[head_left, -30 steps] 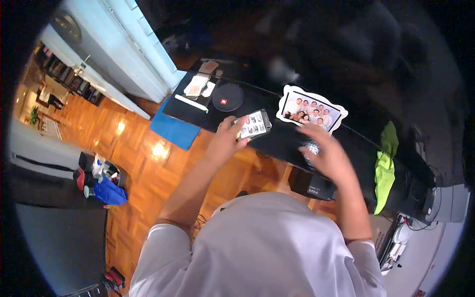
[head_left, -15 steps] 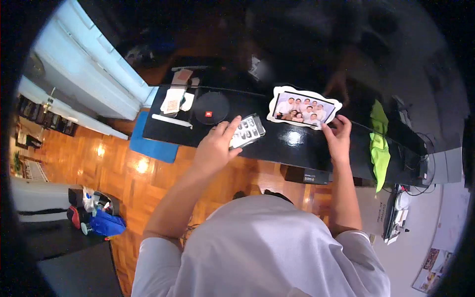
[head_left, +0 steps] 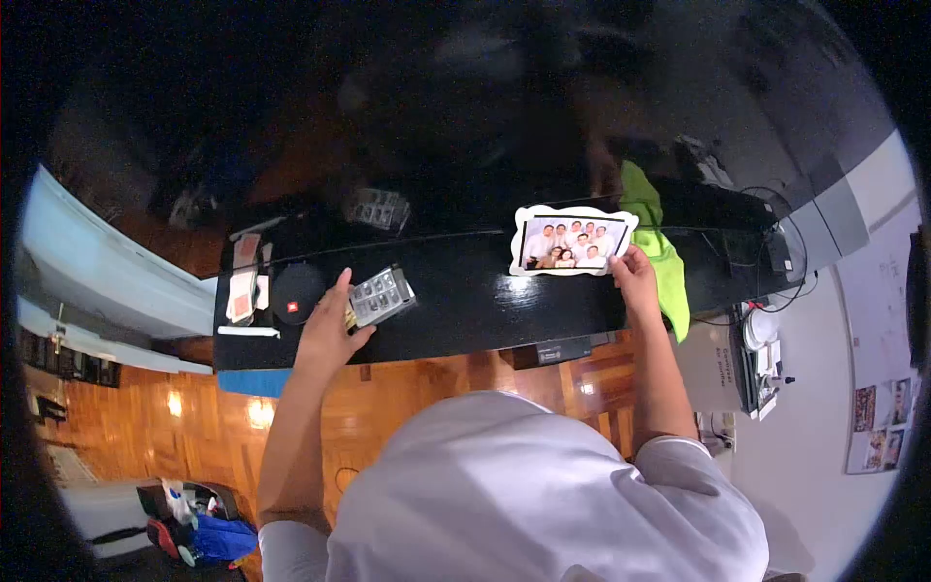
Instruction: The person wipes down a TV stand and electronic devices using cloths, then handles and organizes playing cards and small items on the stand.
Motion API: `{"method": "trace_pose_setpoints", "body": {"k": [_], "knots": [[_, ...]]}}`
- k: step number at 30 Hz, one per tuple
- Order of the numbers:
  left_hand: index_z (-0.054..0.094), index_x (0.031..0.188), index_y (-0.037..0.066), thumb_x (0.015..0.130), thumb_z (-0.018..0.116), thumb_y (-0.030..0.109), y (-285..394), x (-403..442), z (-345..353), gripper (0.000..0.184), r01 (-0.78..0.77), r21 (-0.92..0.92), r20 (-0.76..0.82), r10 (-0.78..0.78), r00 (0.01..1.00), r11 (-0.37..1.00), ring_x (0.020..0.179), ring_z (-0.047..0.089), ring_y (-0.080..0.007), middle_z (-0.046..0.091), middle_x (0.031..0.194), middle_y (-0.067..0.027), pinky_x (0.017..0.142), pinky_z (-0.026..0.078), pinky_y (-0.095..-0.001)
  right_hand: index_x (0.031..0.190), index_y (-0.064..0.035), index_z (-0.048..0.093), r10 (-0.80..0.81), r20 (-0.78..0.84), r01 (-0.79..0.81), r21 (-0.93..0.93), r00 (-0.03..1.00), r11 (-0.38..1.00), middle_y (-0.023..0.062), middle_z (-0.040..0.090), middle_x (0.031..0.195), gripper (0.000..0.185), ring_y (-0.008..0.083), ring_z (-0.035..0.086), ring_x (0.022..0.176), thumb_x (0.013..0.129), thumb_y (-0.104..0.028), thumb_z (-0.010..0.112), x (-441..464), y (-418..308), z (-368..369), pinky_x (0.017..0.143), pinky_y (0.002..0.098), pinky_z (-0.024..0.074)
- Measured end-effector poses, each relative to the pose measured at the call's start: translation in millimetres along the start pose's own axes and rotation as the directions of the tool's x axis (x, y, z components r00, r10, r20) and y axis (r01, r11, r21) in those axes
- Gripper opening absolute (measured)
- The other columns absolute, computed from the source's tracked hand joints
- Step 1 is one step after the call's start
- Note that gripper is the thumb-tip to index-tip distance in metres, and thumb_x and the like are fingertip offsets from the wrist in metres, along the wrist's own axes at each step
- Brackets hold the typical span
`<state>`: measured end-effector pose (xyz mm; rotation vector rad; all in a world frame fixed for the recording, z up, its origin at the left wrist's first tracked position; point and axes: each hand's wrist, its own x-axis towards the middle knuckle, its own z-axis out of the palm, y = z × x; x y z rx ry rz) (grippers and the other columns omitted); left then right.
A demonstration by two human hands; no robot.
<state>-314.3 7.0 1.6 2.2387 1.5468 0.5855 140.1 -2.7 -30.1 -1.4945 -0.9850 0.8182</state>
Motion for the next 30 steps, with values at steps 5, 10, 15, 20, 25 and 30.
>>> {"method": "trace_pose_setpoints", "body": {"k": [5, 10, 15, 20, 25, 30], "knots": [[0.021, 0.138, 0.006, 0.065, 0.073, 0.009, -1, 16, 0, 0.089, 0.011, -0.001, -0.003, -0.011, 1.000, 1.000, 0.109, 0.049, -0.0344, 0.051, 0.118, -0.0160, 0.094, 0.039, -0.0380, 0.117, -0.0008, 0.049, 0.047, -0.037, -0.050, -0.093, 0.998, 0.994, 0.0019, 0.058, 0.089, 0.033, 0.0078, 0.053, 0.072, 0.086, -0.011, 0.054, 4, 17, -11, 0.059, 0.0209, 0.0424], [0.028, 0.136, 0.010, 0.065, 0.074, 0.012, -3, 22, 4, 0.085, -0.044, 0.032, -0.083, 0.047, 0.995, 0.999, 0.116, 0.044, -0.0344, 0.046, 0.124, -0.0174, 0.097, 0.037, -0.0374, 0.132, -0.0025, 0.034, -0.026, -0.009, 0.026, 0.009, 1.000, 1.000, 0.0093, 0.056, 0.108, 0.051, 0.0112, 0.057, 0.079, 0.086, -0.008, 0.055, -3, 14, -18, 0.061, 0.0206, 0.0464], [0.031, 0.135, 0.010, 0.065, 0.077, 0.021, 0, 19, 0, 0.085, 0.031, -0.016, -0.042, -0.032, 0.999, 0.999, 0.117, 0.042, -0.0349, 0.041, 0.128, -0.0183, 0.097, 0.038, -0.0379, 0.127, -0.0064, 0.042, -0.238, -0.166, 0.185, -0.279, 0.957, 0.942, 0.0094, 0.048, 0.120, 0.048, 0.0105, 0.053, 0.083, 0.083, -0.006, 0.060, -26, -9, -7, 0.066, 0.0206, 0.0442], [0.034, 0.133, 0.008, 0.067, 0.073, 0.022, -4, 13, -1, 0.078, 0.014, -0.089, -0.065, -0.020, 0.998, 0.996, 0.111, 0.046, -0.0372, 0.044, 0.122, -0.0195, 0.092, 0.040, -0.0388, 0.119, -0.0058, 0.047, -0.494, 0.280, 0.567, -0.351, 0.823, 0.745, 0.0078, 0.051, 0.111, 0.043, 0.0159, 0.054, 0.086, 0.079, -0.004, 0.062, -60, -27, 68, 0.073, 0.0253, 0.0444], [0.036, 0.132, 0.010, 0.073, 0.067, 0.011, 8, 5, -5, 0.066, 0.104, -0.132, 0.005, -0.104, 0.995, 0.986, 0.106, 0.050, -0.0355, 0.048, 0.117, -0.0194, 0.091, 0.041, -0.0378, 0.131, -0.0166, 0.039, -0.308, 0.687, 0.641, -0.296, 0.658, 0.708, 0.0191, 0.038, 0.133, 0.064, 0.0365, 0.049, 0.111, 0.074, -0.008, 0.067, -79, -78, 195, 0.092, 0.0386, 0.0438], [0.038, 0.130, 0.011, 0.077, 0.063, 0.008, -4, 7, 7, 0.059, 0.028, -0.067, -0.067, -0.032, 0.997, 0.997, 0.104, 0.051, -0.0365, 0.048, 0.118, -0.0184, 0.091, 0.043, -0.0383, 0.128, -0.0162, 0.042, -0.268, 0.712, 0.657, -0.347, 0.649, 0.669, 0.0208, 0.037, 0.133, 0.058, 0.0390, 0.045, 0.114, 0.075, -0.009, 0.066, -74, -58, 229, 0.093, 0.0396, 0.0426]]}}
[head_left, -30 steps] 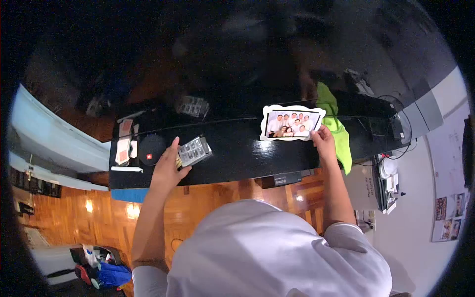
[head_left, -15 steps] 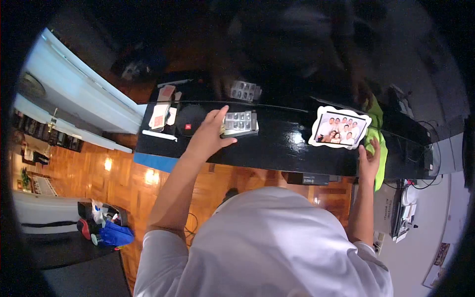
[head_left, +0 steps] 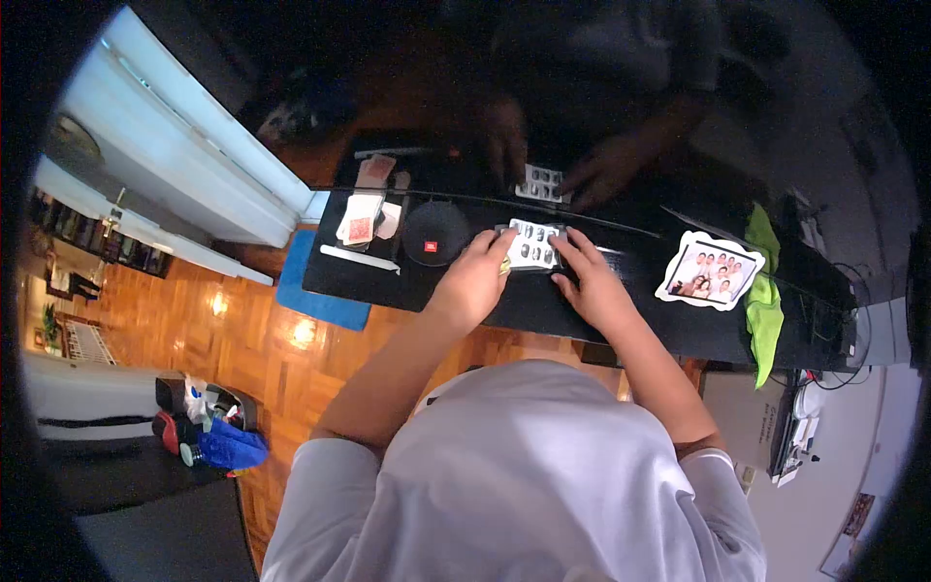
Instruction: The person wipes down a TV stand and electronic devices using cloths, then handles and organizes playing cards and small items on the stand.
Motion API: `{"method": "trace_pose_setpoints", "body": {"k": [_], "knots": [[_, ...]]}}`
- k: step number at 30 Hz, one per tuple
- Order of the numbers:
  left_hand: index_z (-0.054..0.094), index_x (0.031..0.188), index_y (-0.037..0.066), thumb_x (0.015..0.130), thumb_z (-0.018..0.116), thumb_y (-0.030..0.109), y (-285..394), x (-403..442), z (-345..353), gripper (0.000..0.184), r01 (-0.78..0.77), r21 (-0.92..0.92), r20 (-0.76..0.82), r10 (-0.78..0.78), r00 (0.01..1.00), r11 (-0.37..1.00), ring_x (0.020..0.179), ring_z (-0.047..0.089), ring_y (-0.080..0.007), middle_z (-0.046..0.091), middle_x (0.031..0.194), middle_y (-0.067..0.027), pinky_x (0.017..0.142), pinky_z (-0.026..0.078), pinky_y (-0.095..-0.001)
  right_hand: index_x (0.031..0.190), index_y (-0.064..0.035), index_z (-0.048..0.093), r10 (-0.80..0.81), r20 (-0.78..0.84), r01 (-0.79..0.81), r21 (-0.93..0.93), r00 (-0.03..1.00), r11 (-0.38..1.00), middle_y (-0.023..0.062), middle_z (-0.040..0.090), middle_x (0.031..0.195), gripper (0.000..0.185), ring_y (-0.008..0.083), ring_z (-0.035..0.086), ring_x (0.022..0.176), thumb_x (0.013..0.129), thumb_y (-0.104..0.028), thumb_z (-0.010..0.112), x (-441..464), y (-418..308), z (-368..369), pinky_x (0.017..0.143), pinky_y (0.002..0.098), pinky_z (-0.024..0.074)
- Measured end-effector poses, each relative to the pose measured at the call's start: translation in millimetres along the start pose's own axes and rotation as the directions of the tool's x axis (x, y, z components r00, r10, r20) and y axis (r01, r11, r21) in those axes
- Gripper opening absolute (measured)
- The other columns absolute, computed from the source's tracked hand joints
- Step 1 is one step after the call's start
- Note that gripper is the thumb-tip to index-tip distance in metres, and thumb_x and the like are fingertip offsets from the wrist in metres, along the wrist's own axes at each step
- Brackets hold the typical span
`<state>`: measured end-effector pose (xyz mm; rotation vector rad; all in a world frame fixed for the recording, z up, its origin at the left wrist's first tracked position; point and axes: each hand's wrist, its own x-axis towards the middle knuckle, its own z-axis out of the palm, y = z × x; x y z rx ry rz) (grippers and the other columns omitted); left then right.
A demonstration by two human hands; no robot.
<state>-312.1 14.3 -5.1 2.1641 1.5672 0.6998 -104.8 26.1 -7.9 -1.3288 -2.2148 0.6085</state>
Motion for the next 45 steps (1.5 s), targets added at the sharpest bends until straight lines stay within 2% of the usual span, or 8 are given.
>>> {"method": "trace_pose_setpoints", "body": {"k": [6, 7, 9, 12, 16, 22, 30, 45], "knots": [[0.040, 0.129, 0.011, 0.069, 0.073, 0.021, -18, -9, -49, 0.070, -0.050, 0.177, -0.197, 0.085, 0.977, 0.983, 0.109, 0.048, -0.0376, 0.044, 0.123, -0.0226, 0.088, 0.043, -0.0396, 0.130, -0.0165, 0.041, 0.024, -0.035, -0.023, 0.021, 0.999, 1.000, 0.0191, 0.035, 0.134, 0.063, 0.0367, 0.046, 0.115, 0.073, -0.006, 0.068, -2, -4, 2, 0.094, 0.0375, 0.0422], [0.039, 0.131, 0.014, 0.064, 0.076, 0.032, -16, -4, -65, 0.079, 0.160, 0.212, -0.093, -0.143, 0.985, 0.964, 0.111, 0.047, -0.0383, 0.042, 0.126, -0.0229, 0.090, 0.042, -0.0412, 0.130, -0.0165, 0.041, 0.024, -0.037, -0.023, 0.022, 0.999, 0.999, 0.0191, 0.035, 0.134, 0.063, 0.0367, 0.046, 0.115, 0.073, -0.006, 0.068, -1, -5, 2, 0.094, 0.0375, 0.0422], [0.036, 0.133, 0.017, 0.059, 0.078, 0.039, -25, 3, -72, 0.088, 0.274, 0.370, -0.027, -0.284, 0.958, 0.888, 0.114, 0.046, -0.0374, 0.038, 0.131, -0.0226, 0.093, 0.041, -0.0421, 0.131, -0.0176, 0.040, 0.098, -0.038, -0.092, 0.119, 0.994, 0.989, 0.0180, 0.035, 0.135, 0.070, 0.0350, 0.045, 0.116, 0.070, -0.007, 0.072, 3, -5, -2, 0.094, 0.0365, 0.0421], [0.034, 0.135, 0.021, 0.057, 0.079, 0.040, -32, 8, -72, 0.092, 0.253, 0.419, 0.044, -0.298, 0.954, 0.872, 0.117, 0.045, -0.0359, 0.035, 0.135, -0.0214, 0.096, 0.040, -0.0417, 0.131, -0.0211, 0.038, 0.050, 0.044, -0.055, 0.105, 0.998, 0.993, 0.0208, 0.036, 0.133, 0.072, 0.0394, 0.045, 0.114, 0.069, -0.013, 0.073, 17, 0, -11, 0.093, 0.0381, 0.0431], [0.036, 0.133, 0.023, 0.056, 0.079, 0.035, -37, 6, -73, 0.089, 0.180, 0.401, 0.106, -0.240, 0.965, 0.898, 0.114, 0.047, -0.0359, 0.038, 0.132, -0.0201, 0.092, 0.042, -0.0415, 0.130, -0.0216, 0.040, -0.066, 0.106, 0.061, 0.049, 0.992, 0.997, 0.0201, 0.038, 0.131, 0.071, 0.0376, 0.047, 0.113, 0.068, -0.015, 0.073, 27, 6, -9, 0.093, 0.0373, 0.0434], [0.042, 0.127, 0.024, 0.052, 0.080, 0.027, -31, -36, -75, 0.084, 0.062, 0.270, 0.019, -0.070, 0.997, 0.961, 0.105, 0.052, -0.0359, 0.044, 0.124, -0.0181, 0.084, 0.047, -0.0405, 0.126, -0.0208, 0.046, 0.001, 0.125, -0.006, 0.043, 0.992, 0.999, 0.0174, 0.042, 0.127, 0.063, 0.0354, 0.050, 0.110, 0.069, -0.017, 0.073, 25, -14, 4, 0.091, 0.0377, 0.0444], [0.048, 0.123, 0.015, 0.050, 0.082, 0.022, -11, -101, -120, 0.081, 0.309, 0.169, -0.107, -0.295, 0.950, 0.936, 0.103, 0.053, -0.0343, 0.047, 0.120, -0.0159, 0.085, 0.047, -0.0381, 0.124, -0.0157, 0.046, -0.077, 0.050, 0.077, 0.014, 0.996, 0.997, 0.0208, 0.044, 0.124, 0.057, 0.0382, 0.052, 0.105, 0.073, -0.021, 0.070, 64, -46, 45, 0.088, 0.0394, 0.0462], [0.047, 0.123, 0.013, 0.049, 0.082, 0.017, -23, -137, -125, 0.082, 0.352, 0.084, -0.102, -0.343, 0.934, 0.932, 0.101, 0.054, -0.0320, 0.048, 0.117, -0.0141, 0.085, 0.047, -0.0382, 0.128, -0.0196, 0.042, -0.060, -0.011, 0.059, -0.062, 0.998, 0.996, 0.0279, 0.046, 0.121, 0.056, 0.0407, 0.051, 0.107, 0.078, -0.030, 0.065, 81, -66, 64, 0.088, 0.0411, 0.0458]]}}
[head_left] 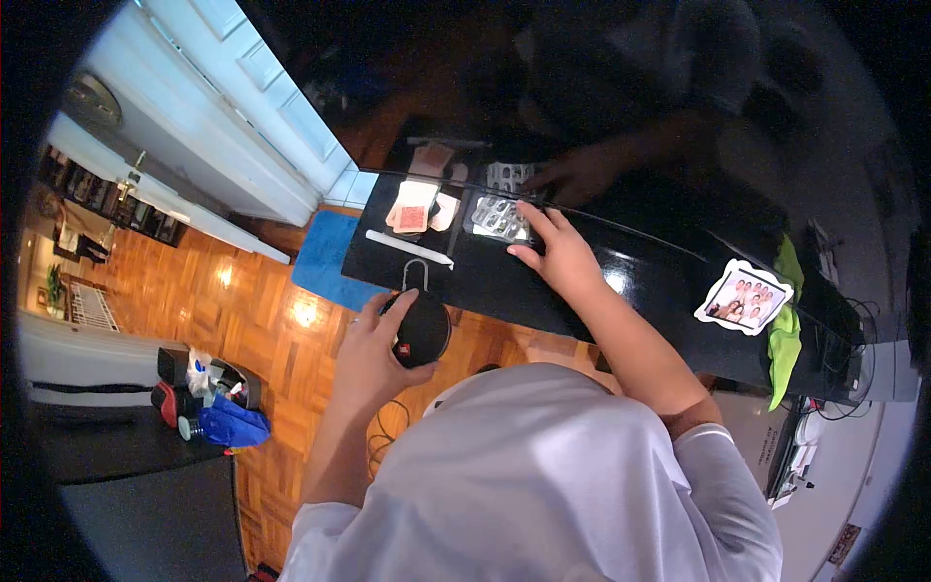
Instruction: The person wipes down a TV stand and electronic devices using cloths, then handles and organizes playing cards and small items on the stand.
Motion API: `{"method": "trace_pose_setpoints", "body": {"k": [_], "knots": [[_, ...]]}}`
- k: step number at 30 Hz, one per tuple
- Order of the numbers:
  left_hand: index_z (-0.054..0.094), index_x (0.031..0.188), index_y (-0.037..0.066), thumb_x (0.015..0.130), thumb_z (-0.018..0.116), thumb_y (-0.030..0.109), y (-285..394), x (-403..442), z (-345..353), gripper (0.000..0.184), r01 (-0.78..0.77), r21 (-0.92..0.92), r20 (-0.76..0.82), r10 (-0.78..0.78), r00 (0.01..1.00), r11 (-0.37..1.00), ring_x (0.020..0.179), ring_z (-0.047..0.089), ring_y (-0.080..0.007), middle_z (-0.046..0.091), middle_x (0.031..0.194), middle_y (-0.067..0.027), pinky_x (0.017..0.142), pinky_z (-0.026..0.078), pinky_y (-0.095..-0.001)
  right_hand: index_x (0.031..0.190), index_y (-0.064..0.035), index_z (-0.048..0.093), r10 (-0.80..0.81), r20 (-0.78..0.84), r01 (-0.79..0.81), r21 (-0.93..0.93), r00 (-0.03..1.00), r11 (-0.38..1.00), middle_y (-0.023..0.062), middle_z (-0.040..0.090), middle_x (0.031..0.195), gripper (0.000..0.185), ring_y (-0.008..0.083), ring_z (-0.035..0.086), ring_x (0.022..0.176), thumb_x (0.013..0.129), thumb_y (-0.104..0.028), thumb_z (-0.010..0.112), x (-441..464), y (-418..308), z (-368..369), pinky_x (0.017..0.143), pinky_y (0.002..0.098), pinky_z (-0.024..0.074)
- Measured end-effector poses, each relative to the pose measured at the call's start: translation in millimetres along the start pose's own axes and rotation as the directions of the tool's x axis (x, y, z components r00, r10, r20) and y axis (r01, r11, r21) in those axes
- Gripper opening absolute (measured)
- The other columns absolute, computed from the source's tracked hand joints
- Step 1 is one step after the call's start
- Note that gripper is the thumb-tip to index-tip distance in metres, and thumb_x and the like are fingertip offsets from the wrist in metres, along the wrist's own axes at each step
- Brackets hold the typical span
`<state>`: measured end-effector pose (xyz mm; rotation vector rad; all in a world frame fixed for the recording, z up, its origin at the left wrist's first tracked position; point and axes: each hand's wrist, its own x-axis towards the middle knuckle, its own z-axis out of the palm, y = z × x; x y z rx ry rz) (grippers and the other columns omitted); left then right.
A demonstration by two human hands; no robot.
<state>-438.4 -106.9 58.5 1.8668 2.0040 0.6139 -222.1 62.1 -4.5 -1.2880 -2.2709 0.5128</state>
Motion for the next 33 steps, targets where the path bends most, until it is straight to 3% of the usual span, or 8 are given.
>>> {"method": "trace_pose_setpoints", "body": {"k": [6, 13, 18, 20, 22, 26, 33], "knots": [[0.047, 0.124, 0.013, 0.049, 0.082, 0.017, 1, 2, 1, 0.082, -0.028, -0.010, 0.021, 0.028, 0.999, 1.000, 0.102, 0.053, -0.0323, 0.048, 0.116, -0.0141, 0.086, 0.046, -0.0381, 0.128, -0.0245, 0.043, -0.017, -0.035, 0.017, -0.001, 0.999, 1.000, 0.0303, 0.045, 0.122, 0.054, 0.0419, 0.051, 0.106, 0.079, -0.036, 0.063, -1, 6, 5, 0.087, 0.0410, 0.0462], [0.046, 0.124, 0.014, 0.049, 0.081, 0.018, 8, 10, -1, 0.083, -0.074, -0.021, 0.059, 0.076, 0.995, 0.997, 0.105, 0.052, -0.0333, 0.048, 0.118, -0.0150, 0.088, 0.045, -0.0382, 0.119, -0.0177, 0.051, 0.048, -0.043, -0.044, 0.102, 0.998, 0.994, 0.0218, 0.050, 0.119, 0.047, 0.0376, 0.053, 0.103, 0.076, -0.028, 0.067, -6, -1, -8, 0.084, 0.0393, 0.0471], [0.047, 0.124, 0.016, 0.050, 0.081, 0.022, 41, 36, 22, 0.081, -0.329, -0.038, 0.121, 0.331, 0.936, 0.944, 0.105, 0.051, -0.0340, 0.046, 0.121, -0.0157, 0.088, 0.045, -0.0382, 0.114, -0.0081, 0.053, 0.052, -0.164, -0.042, 0.068, 0.985, 0.997, 0.0147, 0.055, 0.108, 0.043, 0.0287, 0.058, 0.091, 0.075, -0.017, 0.070, -37, 2, -46, 0.078, 0.0343, 0.0475], [0.047, 0.123, 0.018, 0.053, 0.078, 0.031, 61, 56, 39, 0.078, -0.420, -0.069, 0.192, 0.425, 0.885, 0.905, 0.103, 0.052, -0.0362, 0.045, 0.121, -0.0185, 0.088, 0.045, -0.0395, 0.108, -0.0034, 0.055, 0.047, -0.158, -0.003, 0.266, 0.986, 0.964, 0.0168, 0.054, 0.109, 0.035, 0.0313, 0.056, 0.095, 0.077, -0.016, 0.066, -62, 7, -69, 0.083, 0.0349, 0.0469], [0.046, 0.124, 0.017, 0.053, 0.078, 0.031, 81, 71, 66, 0.079, -0.515, -0.106, 0.180, 0.526, 0.831, 0.851, 0.103, 0.052, -0.0366, 0.044, 0.121, -0.0195, 0.087, 0.046, -0.0399, 0.105, -0.0033, 0.057, 0.062, -0.226, -0.006, 0.239, 0.972, 0.971, 0.0162, 0.056, 0.106, 0.031, 0.0281, 0.057, 0.092, 0.077, -0.011, 0.065, -94, 21, -80, 0.082, 0.0325, 0.0468], [0.047, 0.123, 0.017, 0.053, 0.077, 0.030, 129, 99, 121, 0.077, -0.648, -0.127, 0.167, 0.660, 0.733, 0.751, 0.103, 0.052, -0.0371, 0.045, 0.120, -0.0202, 0.084, 0.048, -0.0411, 0.103, -0.0023, 0.057, 0.198, -0.454, -0.096, 0.238, 0.869, 0.967, 0.0136, 0.058, 0.102, 0.028, 0.0218, 0.057, 0.087, 0.076, -0.001, 0.063, -154, 56, -96, 0.080, 0.0295, 0.0452], [0.048, 0.121, 0.017, 0.052, 0.078, 0.032, 187, 115, 172, 0.077, -0.701, -0.043, 0.260, 0.686, 0.680, 0.712, 0.098, 0.053, -0.0374, 0.045, 0.119, -0.0225, 0.079, 0.050, -0.0405, 0.101, -0.0023, 0.057, 0.432, -0.533, -0.264, 0.363, 0.728, 0.894, 0.0095, 0.056, 0.103, 0.024, 0.0154, 0.054, 0.084, 0.078, 0.004, 0.058, -233, 82, -116, 0.075, 0.0258, 0.0442]]}}
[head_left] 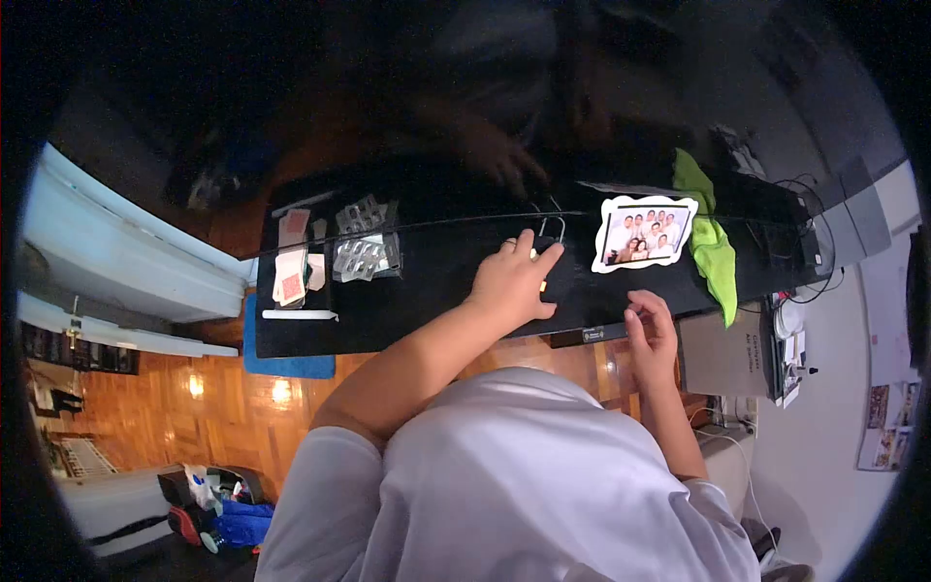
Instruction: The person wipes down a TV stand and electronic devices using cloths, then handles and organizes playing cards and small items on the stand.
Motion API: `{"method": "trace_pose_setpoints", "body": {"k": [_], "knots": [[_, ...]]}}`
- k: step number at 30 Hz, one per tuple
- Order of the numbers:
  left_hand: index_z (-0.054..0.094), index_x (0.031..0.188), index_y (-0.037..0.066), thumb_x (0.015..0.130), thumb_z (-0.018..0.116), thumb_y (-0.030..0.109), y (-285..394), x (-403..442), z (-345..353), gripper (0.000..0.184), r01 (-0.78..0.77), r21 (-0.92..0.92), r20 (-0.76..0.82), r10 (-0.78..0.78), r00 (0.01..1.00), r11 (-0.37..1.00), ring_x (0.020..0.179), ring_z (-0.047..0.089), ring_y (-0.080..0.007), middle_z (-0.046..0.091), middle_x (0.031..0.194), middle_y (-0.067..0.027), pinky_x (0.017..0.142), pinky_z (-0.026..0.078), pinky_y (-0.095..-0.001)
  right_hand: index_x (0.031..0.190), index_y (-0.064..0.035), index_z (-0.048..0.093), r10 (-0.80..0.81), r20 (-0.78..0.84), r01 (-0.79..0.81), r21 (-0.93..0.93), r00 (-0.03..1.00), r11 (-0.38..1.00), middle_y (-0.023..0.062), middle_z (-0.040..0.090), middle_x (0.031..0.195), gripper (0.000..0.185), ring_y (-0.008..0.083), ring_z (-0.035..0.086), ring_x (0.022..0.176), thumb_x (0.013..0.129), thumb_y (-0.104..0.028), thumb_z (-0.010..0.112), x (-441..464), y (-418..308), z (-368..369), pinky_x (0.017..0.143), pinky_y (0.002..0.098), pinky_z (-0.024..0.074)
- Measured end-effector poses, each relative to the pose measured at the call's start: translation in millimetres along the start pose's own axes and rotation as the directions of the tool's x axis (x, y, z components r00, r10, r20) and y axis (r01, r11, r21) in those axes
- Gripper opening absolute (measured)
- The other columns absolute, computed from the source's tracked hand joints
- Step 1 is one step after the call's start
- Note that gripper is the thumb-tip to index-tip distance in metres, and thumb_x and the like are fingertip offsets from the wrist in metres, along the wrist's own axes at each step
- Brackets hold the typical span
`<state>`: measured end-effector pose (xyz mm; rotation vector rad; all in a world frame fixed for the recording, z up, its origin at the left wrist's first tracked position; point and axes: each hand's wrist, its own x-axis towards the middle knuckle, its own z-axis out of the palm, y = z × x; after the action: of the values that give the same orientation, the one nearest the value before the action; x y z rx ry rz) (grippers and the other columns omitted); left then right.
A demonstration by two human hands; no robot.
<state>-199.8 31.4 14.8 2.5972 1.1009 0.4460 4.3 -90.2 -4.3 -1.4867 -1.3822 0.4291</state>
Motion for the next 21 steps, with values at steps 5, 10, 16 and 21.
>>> {"method": "trace_pose_setpoints", "body": {"k": [5, 10, 16, 21], "knots": [[0.044, 0.126, 0.018, 0.055, 0.079, 0.037, 7, 1, 5, 0.082, 0.043, 0.058, -0.021, -0.042, 0.999, 0.997, 0.103, 0.051, -0.0399, 0.041, 0.123, -0.0256, 0.081, 0.049, -0.0414, 0.098, -0.0006, 0.058, -0.036, 0.002, 0.036, 0.014, 0.999, 0.999, 0.0113, 0.057, 0.105, 0.020, 0.0161, 0.055, 0.085, 0.079, 0.004, 0.057, 8, 7, -3, 0.074, 0.0264, 0.0447], [0.046, 0.123, 0.016, 0.068, 0.074, 0.028, -17, -49, -44, 0.063, 0.157, -0.261, -0.145, -0.199, 0.969, 0.953, 0.108, 0.049, -0.0360, 0.040, 0.126, -0.0160, 0.088, 0.045, -0.0387, 0.099, -0.0006, 0.058, -0.329, 0.186, 0.327, 0.042, 0.926, 0.944, 0.0149, 0.058, 0.102, 0.022, 0.0238, 0.057, 0.091, 0.077, 0.001, 0.060, 47, -39, 42, 0.078, 0.0295, 0.0463], [0.054, 0.113, 0.011, 0.073, 0.070, 0.018, -98, -138, -79, 0.043, 0.468, -0.010, -0.447, -0.423, 0.788, 0.884, 0.095, 0.056, -0.0320, 0.051, 0.111, -0.0130, 0.079, 0.048, -0.0375, 0.126, -0.0035, 0.044, -0.201, 0.664, 0.086, 0.201, 0.720, 0.976, 0.0131, 0.048, 0.122, 0.054, 0.0191, 0.056, 0.096, 0.078, -0.014, 0.066, 76, -80, 156, 0.075, 0.0264, 0.0480], [0.058, 0.110, 0.010, 0.073, 0.070, 0.023, -135, -145, -69, 0.040, 0.417, 0.020, -0.508, -0.350, 0.787, 0.909, 0.094, 0.057, -0.0319, 0.054, 0.109, -0.0125, 0.079, 0.047, -0.0369, 0.129, 0.0103, 0.030, -0.007, 0.722, -0.039, 0.047, 0.692, 0.998, 0.0239, 0.039, 0.131, 0.077, 0.0315, 0.053, 0.106, 0.073, -0.024, 0.070, 82, -74, 232, 0.089, 0.0342, 0.0447]]}}
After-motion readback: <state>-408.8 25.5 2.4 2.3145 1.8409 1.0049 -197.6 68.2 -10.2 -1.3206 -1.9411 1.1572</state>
